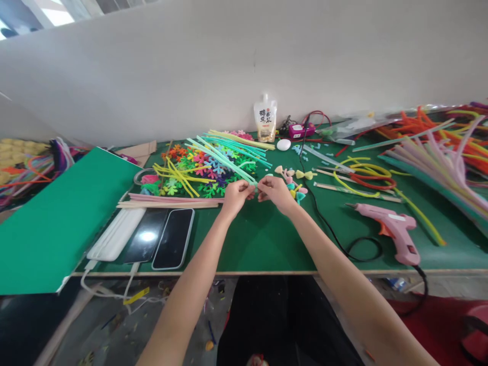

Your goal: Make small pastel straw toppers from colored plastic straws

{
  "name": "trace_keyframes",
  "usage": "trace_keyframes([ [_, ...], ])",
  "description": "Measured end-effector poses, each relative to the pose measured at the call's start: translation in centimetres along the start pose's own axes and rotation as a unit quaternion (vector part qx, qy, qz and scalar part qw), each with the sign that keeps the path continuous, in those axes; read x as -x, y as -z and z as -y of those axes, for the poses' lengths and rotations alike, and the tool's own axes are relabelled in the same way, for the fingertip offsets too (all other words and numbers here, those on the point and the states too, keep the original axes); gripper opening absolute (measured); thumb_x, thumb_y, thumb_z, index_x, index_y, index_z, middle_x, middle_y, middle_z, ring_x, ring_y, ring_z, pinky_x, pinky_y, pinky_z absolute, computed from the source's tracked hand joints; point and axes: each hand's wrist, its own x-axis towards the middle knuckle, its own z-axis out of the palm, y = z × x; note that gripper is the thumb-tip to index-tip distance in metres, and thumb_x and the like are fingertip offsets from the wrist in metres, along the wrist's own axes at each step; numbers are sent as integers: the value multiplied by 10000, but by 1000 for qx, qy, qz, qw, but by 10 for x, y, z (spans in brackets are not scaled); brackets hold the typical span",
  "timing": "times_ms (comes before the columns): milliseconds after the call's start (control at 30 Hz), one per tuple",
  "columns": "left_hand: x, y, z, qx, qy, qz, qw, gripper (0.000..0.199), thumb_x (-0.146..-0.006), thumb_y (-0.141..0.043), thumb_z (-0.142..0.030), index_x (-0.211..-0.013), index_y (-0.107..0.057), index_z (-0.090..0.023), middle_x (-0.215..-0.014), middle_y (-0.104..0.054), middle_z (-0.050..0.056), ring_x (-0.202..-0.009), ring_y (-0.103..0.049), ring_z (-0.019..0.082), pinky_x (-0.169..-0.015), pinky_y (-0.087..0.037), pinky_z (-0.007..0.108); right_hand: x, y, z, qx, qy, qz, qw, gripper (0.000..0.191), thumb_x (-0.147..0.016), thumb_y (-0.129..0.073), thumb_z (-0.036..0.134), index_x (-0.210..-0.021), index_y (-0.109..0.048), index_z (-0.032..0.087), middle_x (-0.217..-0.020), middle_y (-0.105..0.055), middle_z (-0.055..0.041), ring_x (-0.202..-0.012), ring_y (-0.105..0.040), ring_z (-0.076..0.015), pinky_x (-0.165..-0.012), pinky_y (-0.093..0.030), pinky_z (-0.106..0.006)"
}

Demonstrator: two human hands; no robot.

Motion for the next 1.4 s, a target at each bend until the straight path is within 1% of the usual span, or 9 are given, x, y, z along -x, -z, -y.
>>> trace_keyframes([
  [233,0,0,1,-7,2,10,1000,253,-608,-700,-352,-565,-565,-143,-481,-590,-12,-448,-548,119,-469,-438,226,-3,6,-3,53,4,12,999,126,-706,-598,98,-610,-526,136,-469,-531,35,-392,-529,-79,-399,-486,-191],
  [567,2,-6,1,15,23,-64,998,276,-648,-654,-385,-551,-557,-145,-452,-565,-14,-427,-515,107,-453,-404,232,-3,-2,-8,61,42,8,997,132,-696,-613,140,-596,-528,152,-415,-510,48,-391,-513,-75,-427,-445,-180],
  [700,0,-4,-1,16,19,-75,997,293,-635,-670,-405,-556,-563,-144,-458,-567,-11,-428,-508,107,-456,-396,235,-2,-2,-10,46,44,-4,998,114,-684,-626,190,-614,-546,149,-450,-519,44,-395,-505,-71,-422,-441,-185],
  [833,-1,-3,-1,17,15,-62,998,305,-618,-688,-414,-555,-567,-141,-472,-577,-1,-437,-512,113,-461,-395,239,-4,4,-7,18,31,-14,999,121,-683,-632,246,-684,-567,145,-540,-551,31,-418,-517,-67,-438,-471,-199],
  [933,-1,-3,0,19,13,-50,998,292,-605,-698,-402,-579,-584,-135,-482,-580,-1,-455,-518,116,-475,-401,239,-5,7,-6,13,24,-11,1000,142,-662,-655,250,-648,-568,138,-526,-542,28,-411,-503,-65,-423,-466,-198],
  [1033,-2,-4,1,26,11,-45,999,284,-606,-695,-396,-654,-610,-129,-533,-600,-1,-511,-539,118,-524,-426,239,-6,6,-8,14,24,-5,1000,177,-631,-687,246,-593,-553,138,-495,-526,31,-402,-491,-65,-407,-451,-194],
  [1133,-2,-4,2,30,12,-38,999,297,-604,-691,-396,-700,-616,-125,-569,-610,1,-552,-548,122,-566,-438,246,-6,4,-9,5,24,-6,1000,188,-648,-677,272,-611,-546,143,-514,-535,31,-414,-502,-64,-429,-462,-198],
  [1267,-2,-4,2,13,12,-16,1000,273,-625,-665,-394,-611,-587,-133,-512,-571,-8,-528,-524,121,-541,-410,241,-6,4,-9,1,22,-1,1000,164,-664,-658,258,-649,-538,147,-533,-544,31,-426,-515,-68,-447,-471,-203],
  [1400,-2,-3,5,-18,6,6,1000,260,-642,-648,-358,-536,-549,-142,-473,-536,-26,-487,-475,101,-515,-368,228,-7,7,-8,49,48,-8,998,131,-690,-628,240,-663,-534,154,-527,-539,34,-417,-500,-65,-429,-446,-195],
])
